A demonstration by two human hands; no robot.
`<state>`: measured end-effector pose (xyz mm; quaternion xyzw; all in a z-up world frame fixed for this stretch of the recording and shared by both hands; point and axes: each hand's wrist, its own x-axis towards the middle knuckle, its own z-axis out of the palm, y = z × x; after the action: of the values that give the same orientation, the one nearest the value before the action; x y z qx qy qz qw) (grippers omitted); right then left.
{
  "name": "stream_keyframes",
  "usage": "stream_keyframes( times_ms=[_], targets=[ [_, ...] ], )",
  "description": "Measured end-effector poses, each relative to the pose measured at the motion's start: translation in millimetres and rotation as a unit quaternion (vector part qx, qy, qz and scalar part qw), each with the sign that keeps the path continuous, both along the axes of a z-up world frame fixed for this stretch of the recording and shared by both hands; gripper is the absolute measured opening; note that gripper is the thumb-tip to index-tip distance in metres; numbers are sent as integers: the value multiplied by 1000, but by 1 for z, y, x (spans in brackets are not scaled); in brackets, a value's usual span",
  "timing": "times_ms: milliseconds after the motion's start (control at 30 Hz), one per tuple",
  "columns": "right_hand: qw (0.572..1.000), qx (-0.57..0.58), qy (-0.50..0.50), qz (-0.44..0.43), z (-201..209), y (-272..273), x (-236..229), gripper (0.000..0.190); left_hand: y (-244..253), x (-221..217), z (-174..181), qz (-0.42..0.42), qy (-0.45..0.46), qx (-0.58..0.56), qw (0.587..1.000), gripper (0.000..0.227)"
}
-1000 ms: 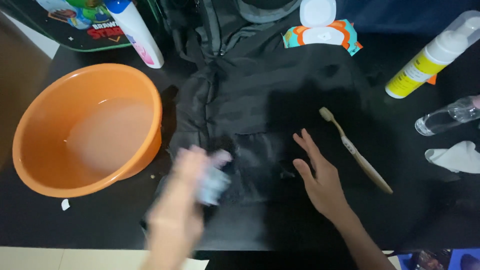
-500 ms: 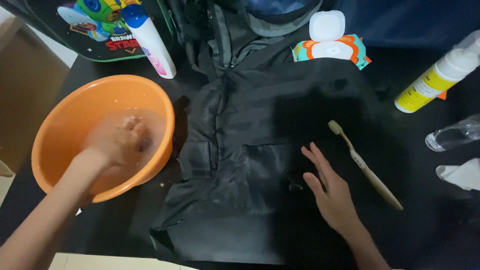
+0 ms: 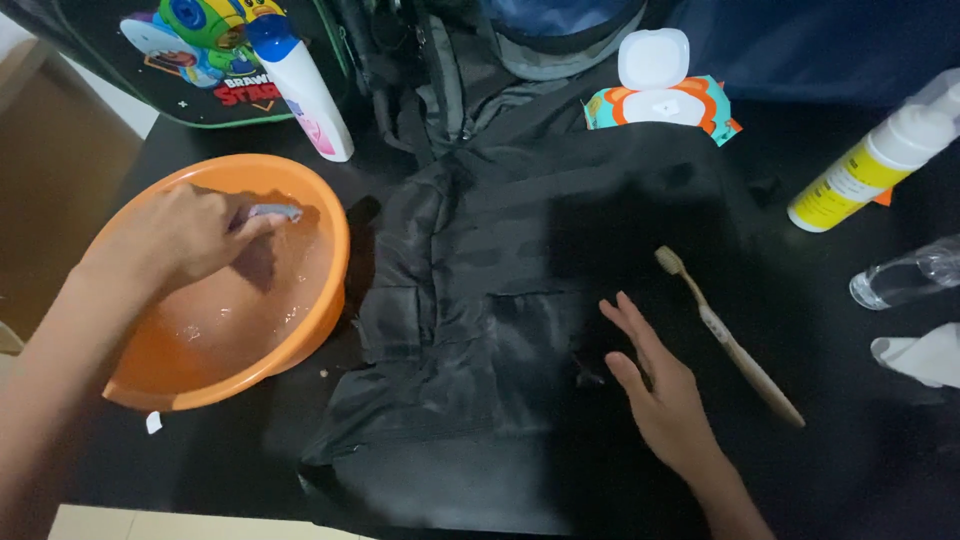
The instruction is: The person cleans a black backpack by applying liquid from a tube, scrubbing the area with a toothbrush, wiping it with a cloth, and then rinsing the cloth in a basin of water to continue wiping the surface.
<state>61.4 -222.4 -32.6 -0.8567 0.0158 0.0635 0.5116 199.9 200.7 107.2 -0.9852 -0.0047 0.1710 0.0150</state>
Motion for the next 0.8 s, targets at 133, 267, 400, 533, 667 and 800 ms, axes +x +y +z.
stream_keyframes(
  times_ms=[133, 267, 400, 533, 667, 800],
  targets=[
    [999, -22, 26, -12, 6, 5, 1, 75, 15, 16, -30, 27, 49, 6, 998, 43],
    [999, 15, -22, 19, -10, -6, 0, 75, 98, 63, -164, -149, 119, 167, 967, 29],
    [1000, -7, 6, 4, 2, 0, -1, 76, 12, 0, -81, -104, 79, 125, 983, 78],
    [1000, -9, -2, 9, 0, 0, 0, 74, 42, 22, -91, -76, 58, 137, 986, 36],
    [1000, 14, -7, 21, -10, -6, 1, 75, 22, 18, -33, 48, 37, -9, 998, 48],
    [1000, 1, -4, 10, -3, -3, 1, 73, 77, 48, -50, -23, 30, -23, 999, 37]
  ],
)
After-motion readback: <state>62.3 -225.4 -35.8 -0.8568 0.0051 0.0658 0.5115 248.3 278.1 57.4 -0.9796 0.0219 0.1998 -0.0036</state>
